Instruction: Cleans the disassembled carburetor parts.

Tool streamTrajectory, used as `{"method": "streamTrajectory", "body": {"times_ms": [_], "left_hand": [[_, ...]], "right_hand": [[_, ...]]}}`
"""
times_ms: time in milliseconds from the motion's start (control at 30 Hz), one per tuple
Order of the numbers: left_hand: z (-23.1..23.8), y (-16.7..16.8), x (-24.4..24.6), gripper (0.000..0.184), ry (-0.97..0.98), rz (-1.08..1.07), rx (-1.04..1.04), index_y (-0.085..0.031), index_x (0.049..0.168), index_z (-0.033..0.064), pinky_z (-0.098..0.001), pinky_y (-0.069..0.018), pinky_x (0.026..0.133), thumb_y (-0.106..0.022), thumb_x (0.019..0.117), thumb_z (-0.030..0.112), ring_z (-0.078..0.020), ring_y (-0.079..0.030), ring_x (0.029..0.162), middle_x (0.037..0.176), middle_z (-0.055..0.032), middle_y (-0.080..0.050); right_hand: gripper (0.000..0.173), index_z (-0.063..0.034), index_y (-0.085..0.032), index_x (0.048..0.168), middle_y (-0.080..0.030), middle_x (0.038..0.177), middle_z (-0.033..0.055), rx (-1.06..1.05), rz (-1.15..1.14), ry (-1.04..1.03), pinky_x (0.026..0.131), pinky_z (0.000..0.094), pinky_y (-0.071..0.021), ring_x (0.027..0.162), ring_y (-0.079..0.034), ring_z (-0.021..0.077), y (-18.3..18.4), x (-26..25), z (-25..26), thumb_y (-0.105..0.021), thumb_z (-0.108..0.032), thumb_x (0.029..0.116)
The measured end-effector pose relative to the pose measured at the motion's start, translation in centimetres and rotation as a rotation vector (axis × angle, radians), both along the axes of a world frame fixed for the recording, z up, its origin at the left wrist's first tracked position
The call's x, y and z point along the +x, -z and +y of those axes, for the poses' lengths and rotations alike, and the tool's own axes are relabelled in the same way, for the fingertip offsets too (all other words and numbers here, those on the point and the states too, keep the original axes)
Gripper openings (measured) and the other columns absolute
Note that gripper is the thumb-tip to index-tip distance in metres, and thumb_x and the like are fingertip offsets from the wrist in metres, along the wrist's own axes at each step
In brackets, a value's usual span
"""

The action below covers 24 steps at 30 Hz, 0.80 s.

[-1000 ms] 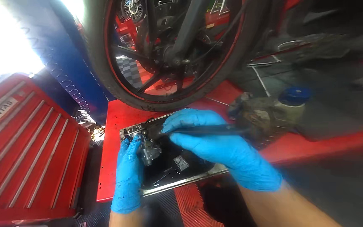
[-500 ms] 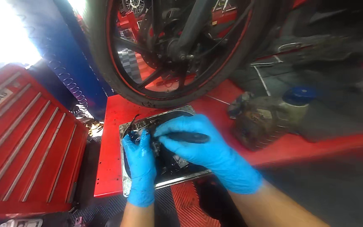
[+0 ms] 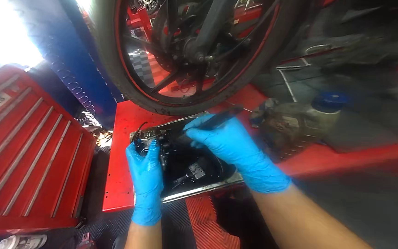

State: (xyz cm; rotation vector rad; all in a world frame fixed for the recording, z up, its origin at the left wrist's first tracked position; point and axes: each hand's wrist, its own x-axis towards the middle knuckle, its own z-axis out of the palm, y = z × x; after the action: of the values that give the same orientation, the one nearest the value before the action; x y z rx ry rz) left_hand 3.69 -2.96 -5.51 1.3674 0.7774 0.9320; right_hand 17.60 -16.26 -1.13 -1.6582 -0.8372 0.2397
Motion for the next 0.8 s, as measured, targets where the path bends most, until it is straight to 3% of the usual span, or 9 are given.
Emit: {"method": "streamTrajectory", "body": {"times_ms": [100,233,300,367,467,533,600,700,800], "left_hand": [[0.9,-0.8,-1.0,0.058,-0.054,-0.003,0.049,-0.047,0.142,0.0145,-0.0399,-0.0577,0.089,-0.076,0.0921,0.025,-0.0186,-0.065,0.11,0.126,-0.0084,-0.063],[2.6,-1.4,-0.8,0.051,-0.125,-0.132,0.006,-0.05,0.136,0.0098,-0.0382,-0.0585,0.089,-0.075,0.0928,0.018,-0.018,-0.066,0.107,0.121,-0.009,-0.063],[3.3,-1.3,-0.7,0.049,-0.13,-0.187,-0.035,-0.05,0.135,0.007,-0.0387,-0.0588,0.089,-0.074,0.093,0.015,-0.019,-0.066,0.105,0.119,-0.0107,-0.063],[3.5,-1.1,-0.9,0.048,-0.123,-0.185,-0.054,-0.05,0.134,0.0073,-0.0385,-0.0583,0.09,-0.074,0.0929,0.014,-0.0187,-0.066,0.105,0.119,-0.0101,-0.063],[3.5,-0.9,-0.9,0.047,-0.103,-0.172,-0.066,-0.051,0.133,0.0082,-0.0372,-0.0589,0.088,-0.075,0.0927,0.016,-0.0179,-0.067,0.103,0.117,-0.0088,-0.064],[3.6,-0.9,-1.0,0.047,-0.09,-0.174,-0.087,-0.051,0.133,0.0085,-0.0375,-0.0594,0.086,-0.075,0.0926,0.015,-0.0184,-0.067,0.102,0.116,-0.0094,-0.064],[3.6,-0.9,-1.1,0.047,-0.086,-0.167,-0.101,-0.052,0.132,0.0096,-0.0374,-0.0595,0.085,-0.075,0.0924,0.017,-0.018,-0.067,0.1,0.115,-0.0089,-0.065],[3.5,-1.0,-1.5,0.048,-0.094,-0.168,-0.108,-0.05,0.134,0.01,-0.0374,-0.0584,0.087,-0.075,0.0928,0.018,-0.0179,-0.066,0.103,0.118,-0.0084,-0.063],[3.8,-1.4,-1.4,0.05,-0.099,-0.206,-0.124,-0.05,0.134,0.0097,-0.0378,-0.0595,0.085,-0.075,0.0924,0.018,-0.0179,-0.067,0.102,0.117,-0.0091,-0.064]], "right_hand": [[0.008,-0.0196,-0.078,0.097,-0.074,0.077,0.0,-0.31,0.08,0.03,0.06,0.0407,-0.0633,0.062,-0.07,0.0162,2.4,0.2,1.1,-0.076,-0.024,0.0913],[0.021,-0.0191,-0.074,0.101,-0.073,0.08,0.0029,-0.693,0.15,-0.131,0.069,0.0456,-0.0614,0.071,-0.072,0.0187,5.2,-1.3,4.9,-0.065,-0.037,0.0978],[0.023,-0.0166,-0.07,0.089,-0.066,0.075,0.0047,-0.803,0.053,-0.108,0.063,0.0494,-0.0522,0.069,-0.065,0.0224,5.2,-1.4,5.5,-0.063,-0.037,0.0971],[0.025,-0.0163,-0.067,0.081,-0.063,0.071,0.0048,-0.896,-0.075,-0.093,0.06,0.0513,-0.0501,0.068,-0.063,0.024,5.4,-1.1,5.7,-0.064,-0.037,0.0954],[0.025,-0.0171,-0.067,0.078,-0.063,0.069,0.0037,-0.905,-0.119,-0.117,0.059,0.05,-0.0506,0.066,-0.063,0.0228,5.5,-1.2,5.9,-0.066,-0.036,0.0941],[0.017,-0.0186,-0.074,0.088,-0.07,0.07,0.0021,-0.792,0.009,-0.18,0.057,0.0421,-0.0578,0.059,-0.067,0.0177,5.3,-1.2,5.8,-0.07,-0.034,0.0946],[0.01,-0.0177,-0.077,0.096,-0.072,0.071,0.0036,-0.665,0.121,-0.202,0.056,0.0391,-0.0586,0.056,-0.067,0.0175,5.1,-1.6,5.5,-0.074,-0.028,0.0941],[0.01,-0.0194,-0.077,0.094,-0.071,0.069,0.0026,-0.724,0.091,-0.18,0.056,0.0404,-0.0581,0.055,-0.066,0.0174,5.5,-1.9,5.6,-0.073,-0.028,0.0939],[0.004,-0.0231,-0.078,0.093,-0.073,0.074,-0.0024,-0.6,-0.062,-0.143,0.057,0.0388,-0.0578,0.06,-0.067,0.0133,4.1,-2.1,4.6,-0.074,-0.025,0.0931]]}}
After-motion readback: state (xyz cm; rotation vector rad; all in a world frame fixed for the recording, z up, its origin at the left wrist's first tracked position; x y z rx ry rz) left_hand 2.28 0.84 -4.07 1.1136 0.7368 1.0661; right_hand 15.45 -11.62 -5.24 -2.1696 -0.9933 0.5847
